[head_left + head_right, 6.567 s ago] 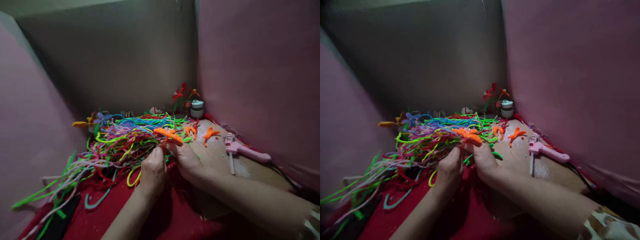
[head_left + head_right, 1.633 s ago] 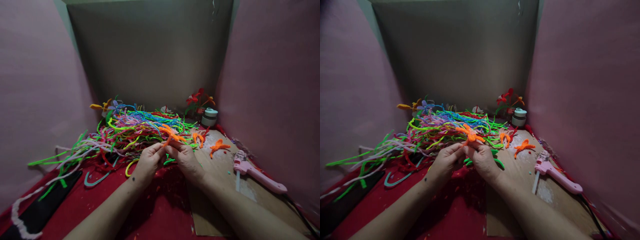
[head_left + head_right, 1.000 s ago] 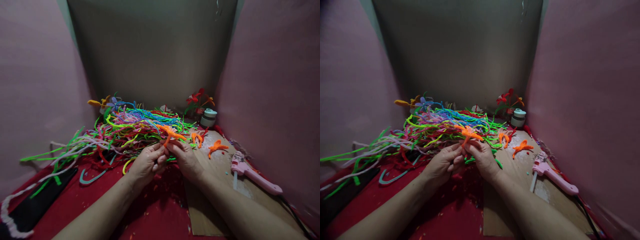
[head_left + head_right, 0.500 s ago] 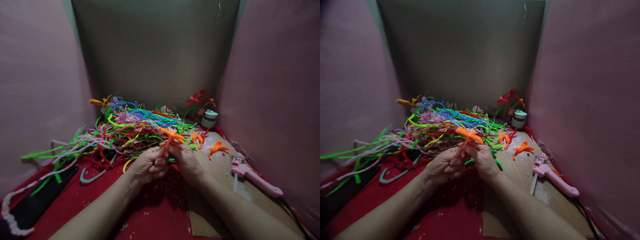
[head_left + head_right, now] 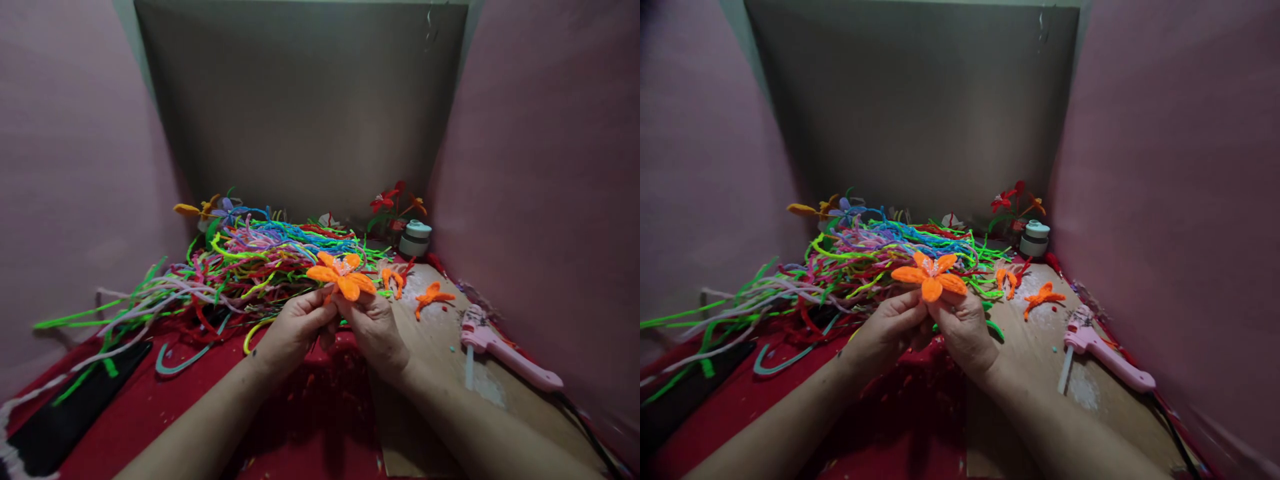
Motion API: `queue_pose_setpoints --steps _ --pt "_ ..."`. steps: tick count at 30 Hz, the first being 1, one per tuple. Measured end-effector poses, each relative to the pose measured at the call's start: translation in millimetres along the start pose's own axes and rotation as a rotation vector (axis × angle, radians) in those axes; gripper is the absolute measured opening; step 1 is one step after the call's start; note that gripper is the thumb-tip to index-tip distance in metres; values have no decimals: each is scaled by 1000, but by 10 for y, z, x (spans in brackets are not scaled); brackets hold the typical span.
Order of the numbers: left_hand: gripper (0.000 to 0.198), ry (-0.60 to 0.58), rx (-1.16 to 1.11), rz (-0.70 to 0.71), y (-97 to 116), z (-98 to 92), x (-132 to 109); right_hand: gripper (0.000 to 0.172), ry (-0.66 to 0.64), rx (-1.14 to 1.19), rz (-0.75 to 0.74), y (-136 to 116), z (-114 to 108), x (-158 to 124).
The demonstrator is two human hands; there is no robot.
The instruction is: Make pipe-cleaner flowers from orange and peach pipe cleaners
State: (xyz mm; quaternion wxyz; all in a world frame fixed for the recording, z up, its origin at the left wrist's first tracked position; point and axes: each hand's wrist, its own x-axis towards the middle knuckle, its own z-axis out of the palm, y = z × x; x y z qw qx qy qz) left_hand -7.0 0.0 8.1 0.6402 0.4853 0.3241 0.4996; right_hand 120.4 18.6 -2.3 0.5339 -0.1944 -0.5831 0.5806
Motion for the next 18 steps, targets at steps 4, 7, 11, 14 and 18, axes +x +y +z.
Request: queue_pose_setpoints --steps 4,7,11,14,18 --pt "28 -3 -71 -2 -19 -8 6 24 29 -71 -50 23 -13 -19" --pt "28 -38 -90 -16 -22 -35 15 25 36 -92 -43 49 -23 -36" --pt "30 -64 -81 -30 -6 -44 10 24 23 -75 -37 45 -3 -49" --pt "28 -65 -29 -34 -3 -35 3 24 32 -27 -9 6 18 -34" --pt "28 -50 39 -31 2 -21 -2 25 63 47 38 -41 17 8"
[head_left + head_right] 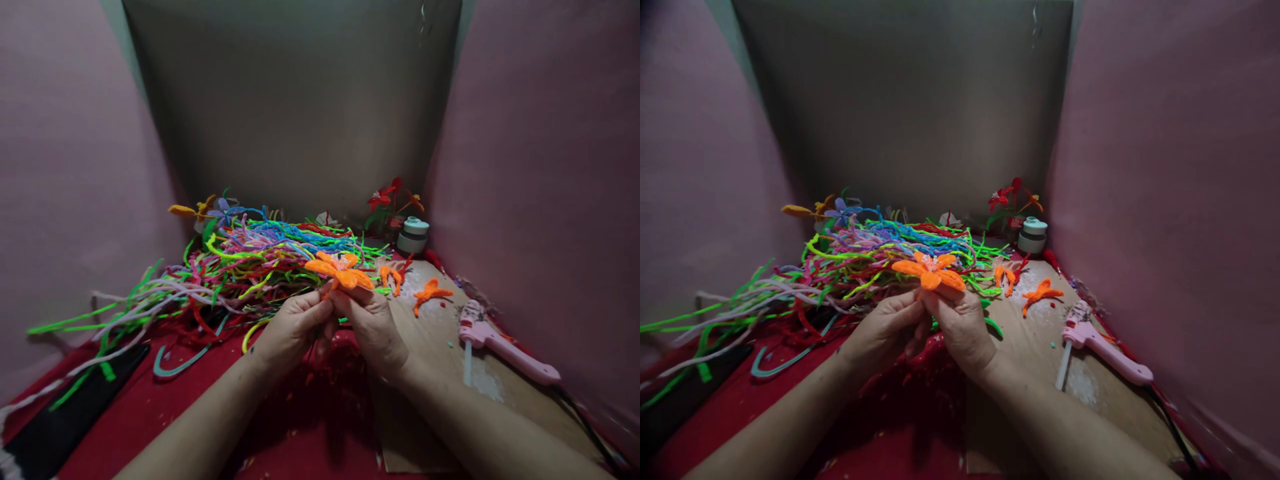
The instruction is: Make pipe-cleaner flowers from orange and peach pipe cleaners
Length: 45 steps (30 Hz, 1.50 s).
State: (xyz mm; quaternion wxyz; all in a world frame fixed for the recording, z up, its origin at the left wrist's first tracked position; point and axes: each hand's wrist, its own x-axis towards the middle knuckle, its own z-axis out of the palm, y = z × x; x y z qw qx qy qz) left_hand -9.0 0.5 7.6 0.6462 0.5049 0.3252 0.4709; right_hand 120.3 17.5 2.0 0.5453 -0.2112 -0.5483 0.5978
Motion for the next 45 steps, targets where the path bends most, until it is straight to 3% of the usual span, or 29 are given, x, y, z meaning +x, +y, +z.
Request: queue_pose_setpoints --steps 6,9,13,21,27,31,36,40,45 --pt "23 106 297 57 28 59 -1 26 5 122 100 -14 -27 56" --pt "14 243 544 216 4 94 3 18 107 151 69 2 -47 83" --pt "7 355 772 367 -42 117 -7 17 144 113 47 23 -58 94" --pt "18 355 722 332 -67 165 -20 10 164 71 55 14 -7 44" --pt "18 396 828 383 -93 178 -14 9 168 137 10 64 1 56" --pt "19 350 619 302 -38 155 -13 12 169 111 27 39 4 57" --pt "20 278 307 157 57 135 -22 15 54 -31 1 -8 -44 67" --pt "29 233 164 81 78 112 -29 17 7 -80 6 -17 -78 82" --pt "24 112 20 21 76 84 -22 17 0 -47 42 -16 -97 97"
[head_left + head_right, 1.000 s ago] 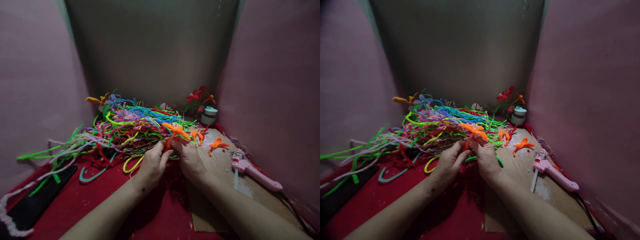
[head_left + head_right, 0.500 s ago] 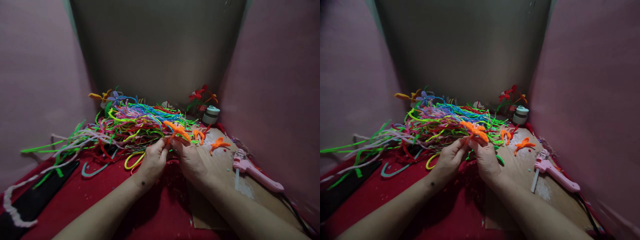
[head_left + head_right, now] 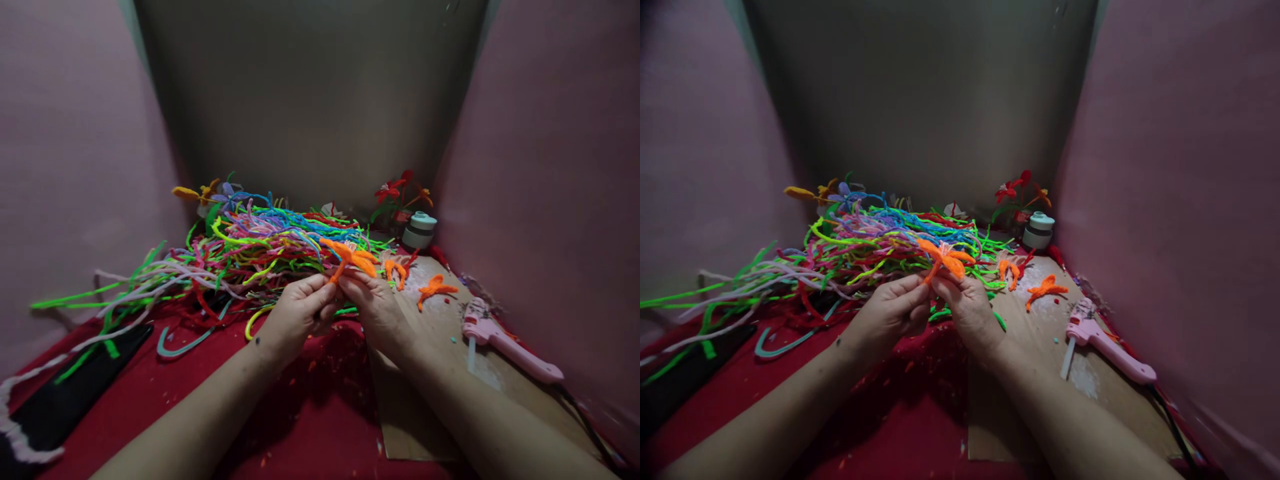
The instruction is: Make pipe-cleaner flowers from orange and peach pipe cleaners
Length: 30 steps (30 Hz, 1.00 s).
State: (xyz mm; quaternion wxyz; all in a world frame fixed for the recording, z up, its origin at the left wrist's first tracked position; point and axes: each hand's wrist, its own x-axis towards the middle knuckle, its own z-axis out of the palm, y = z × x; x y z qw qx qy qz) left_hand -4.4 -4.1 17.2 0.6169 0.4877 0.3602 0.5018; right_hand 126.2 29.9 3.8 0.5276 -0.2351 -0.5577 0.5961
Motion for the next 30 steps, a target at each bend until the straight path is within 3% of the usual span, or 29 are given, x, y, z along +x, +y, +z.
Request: queue_pose_setpoints --steps 6,13,18,24,30 --pt "23 -82 -121 -39 11 -25 -5 22 -4 -16 -40 -14 -6 13" --pt "20 -201 -300 -111 -46 -106 8 17 -65 125 25 107 -26 11" --pt "17 -248 -356 -142 -48 -133 12 9 -36 199 63 127 -11 -4" --pt "29 -186 -142 -86 -21 -135 35 16 -5 338 153 97 20 0" --pt "39 -32 103 -52 -28 -170 85 19 29 346 199 114 -7 27"
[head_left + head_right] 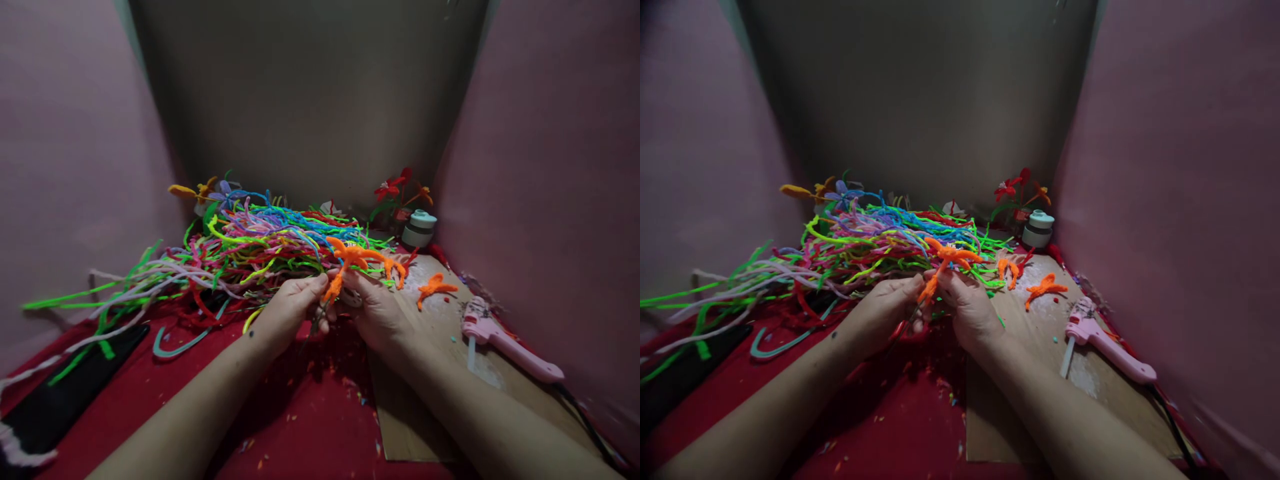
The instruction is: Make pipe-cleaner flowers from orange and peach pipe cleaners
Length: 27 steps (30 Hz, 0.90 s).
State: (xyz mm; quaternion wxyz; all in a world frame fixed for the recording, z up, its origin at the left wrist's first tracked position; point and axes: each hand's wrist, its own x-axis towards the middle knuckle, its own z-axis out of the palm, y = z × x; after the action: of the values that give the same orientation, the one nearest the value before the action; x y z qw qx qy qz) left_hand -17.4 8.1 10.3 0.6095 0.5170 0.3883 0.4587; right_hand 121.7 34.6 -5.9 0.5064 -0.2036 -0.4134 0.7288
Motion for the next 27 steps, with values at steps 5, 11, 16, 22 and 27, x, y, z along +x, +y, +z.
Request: queue_pose_setpoints --steps 5,11,16,22,27 --pt "35 154 164 87 89 114 -44 15 48 0 -65 0 28 -7" --pt "33 156 173 90 79 122 -57 20 87 20 37 -3 25 5" --pt "29 164 167 103 56 101 -57 21 105 30 46 4 4 17" --pt "24 203 230 102 86 140 -75 20 132 21 58 -16 25 -3" --pt "23 204 251 92 89 156 -74 21 93 -19 43 -8 40 -17"
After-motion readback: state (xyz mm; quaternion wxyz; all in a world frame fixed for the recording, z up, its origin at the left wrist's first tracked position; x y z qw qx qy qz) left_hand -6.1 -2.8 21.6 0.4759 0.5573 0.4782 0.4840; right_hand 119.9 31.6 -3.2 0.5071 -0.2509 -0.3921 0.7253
